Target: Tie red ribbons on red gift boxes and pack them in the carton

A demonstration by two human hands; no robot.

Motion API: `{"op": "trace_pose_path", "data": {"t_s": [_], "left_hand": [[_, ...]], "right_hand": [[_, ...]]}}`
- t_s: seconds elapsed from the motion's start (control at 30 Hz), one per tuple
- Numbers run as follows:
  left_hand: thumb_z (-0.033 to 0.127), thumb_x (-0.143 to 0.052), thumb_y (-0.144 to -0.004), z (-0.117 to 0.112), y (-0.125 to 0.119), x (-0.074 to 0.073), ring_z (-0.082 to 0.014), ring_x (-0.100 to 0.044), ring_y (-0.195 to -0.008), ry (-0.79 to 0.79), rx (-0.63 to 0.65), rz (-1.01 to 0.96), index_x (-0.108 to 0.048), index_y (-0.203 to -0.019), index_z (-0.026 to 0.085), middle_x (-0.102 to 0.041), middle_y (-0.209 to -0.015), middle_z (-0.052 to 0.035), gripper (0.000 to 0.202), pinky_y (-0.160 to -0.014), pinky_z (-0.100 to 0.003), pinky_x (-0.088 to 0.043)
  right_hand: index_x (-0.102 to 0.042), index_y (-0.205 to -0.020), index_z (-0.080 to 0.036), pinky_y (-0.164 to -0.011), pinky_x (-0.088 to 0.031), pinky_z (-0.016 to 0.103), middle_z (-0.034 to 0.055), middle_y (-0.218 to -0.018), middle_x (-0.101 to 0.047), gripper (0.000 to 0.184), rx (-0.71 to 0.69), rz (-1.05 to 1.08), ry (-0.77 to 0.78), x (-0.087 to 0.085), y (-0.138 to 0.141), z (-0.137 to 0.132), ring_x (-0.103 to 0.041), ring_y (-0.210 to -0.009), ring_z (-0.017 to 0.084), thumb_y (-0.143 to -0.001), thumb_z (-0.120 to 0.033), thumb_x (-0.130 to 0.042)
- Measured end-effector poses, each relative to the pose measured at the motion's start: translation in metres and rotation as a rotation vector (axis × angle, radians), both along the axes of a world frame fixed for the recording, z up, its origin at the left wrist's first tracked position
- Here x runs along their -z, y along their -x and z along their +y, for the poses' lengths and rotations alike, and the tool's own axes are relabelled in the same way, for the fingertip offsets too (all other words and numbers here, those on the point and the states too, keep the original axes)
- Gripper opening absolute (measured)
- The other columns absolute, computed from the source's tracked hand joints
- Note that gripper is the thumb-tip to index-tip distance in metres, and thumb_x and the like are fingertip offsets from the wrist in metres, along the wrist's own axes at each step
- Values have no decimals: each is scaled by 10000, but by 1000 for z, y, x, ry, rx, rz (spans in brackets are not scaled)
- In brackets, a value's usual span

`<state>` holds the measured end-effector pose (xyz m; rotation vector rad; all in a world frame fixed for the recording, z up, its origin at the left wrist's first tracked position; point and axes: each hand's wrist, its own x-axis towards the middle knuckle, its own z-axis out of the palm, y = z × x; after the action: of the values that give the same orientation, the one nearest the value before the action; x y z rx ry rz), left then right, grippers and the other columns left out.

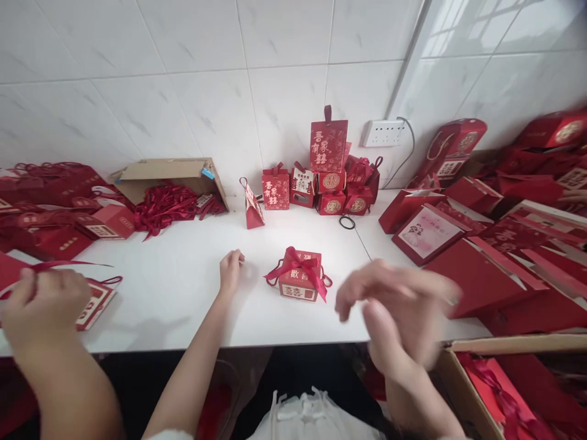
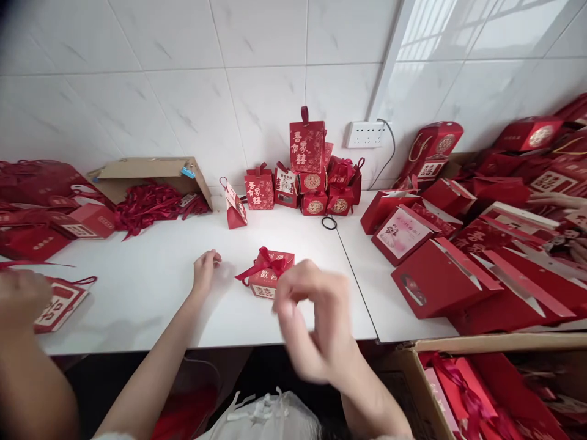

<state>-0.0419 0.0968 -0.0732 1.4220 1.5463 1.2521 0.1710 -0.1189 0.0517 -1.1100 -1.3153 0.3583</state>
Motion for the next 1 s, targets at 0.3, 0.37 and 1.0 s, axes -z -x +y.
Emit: {"op": "trace_pose_path", "data": {"t_s": [0.3, 0.37, 1.0], "left_hand": [[466, -501, -799, -69, -40, -49, -126, -451, -585, 1, 440, 89, -501, -636, 196, -480, -596, 34, 316, -570, -234, -360], [453, -516, -802, -74, -42, -59, -109, -392, -539, 67, 491, 173, -452, -606, 192, -421, -564, 47, 333, -517, -225, -307], [362, -501, -848, -73, -31, -83, -142, -564, -706, 177, 929, 159, -587, -731, 186, -608, -724, -1, 228, -685, -250, -443]], "right_hand": [[-505, -726, -205, -523, -387, 255, 11, -651, -580, 288, 148, -303, 576, 73, -21, 66, -531, -561, 147, -848, -464, -481], [-464, -635, -213, -487, -347, 247, -3, -595, -566, 323, 84, -347, 685, 75, -21, 65, -502, -517, 139, -845, -458, -486], [-609, -887, -203, -892, -432, 399, 60, -945, -620, 155, 240, -651, -285, 106, 18, 71, -562, -1031, 210, -825, -63, -580]]}}
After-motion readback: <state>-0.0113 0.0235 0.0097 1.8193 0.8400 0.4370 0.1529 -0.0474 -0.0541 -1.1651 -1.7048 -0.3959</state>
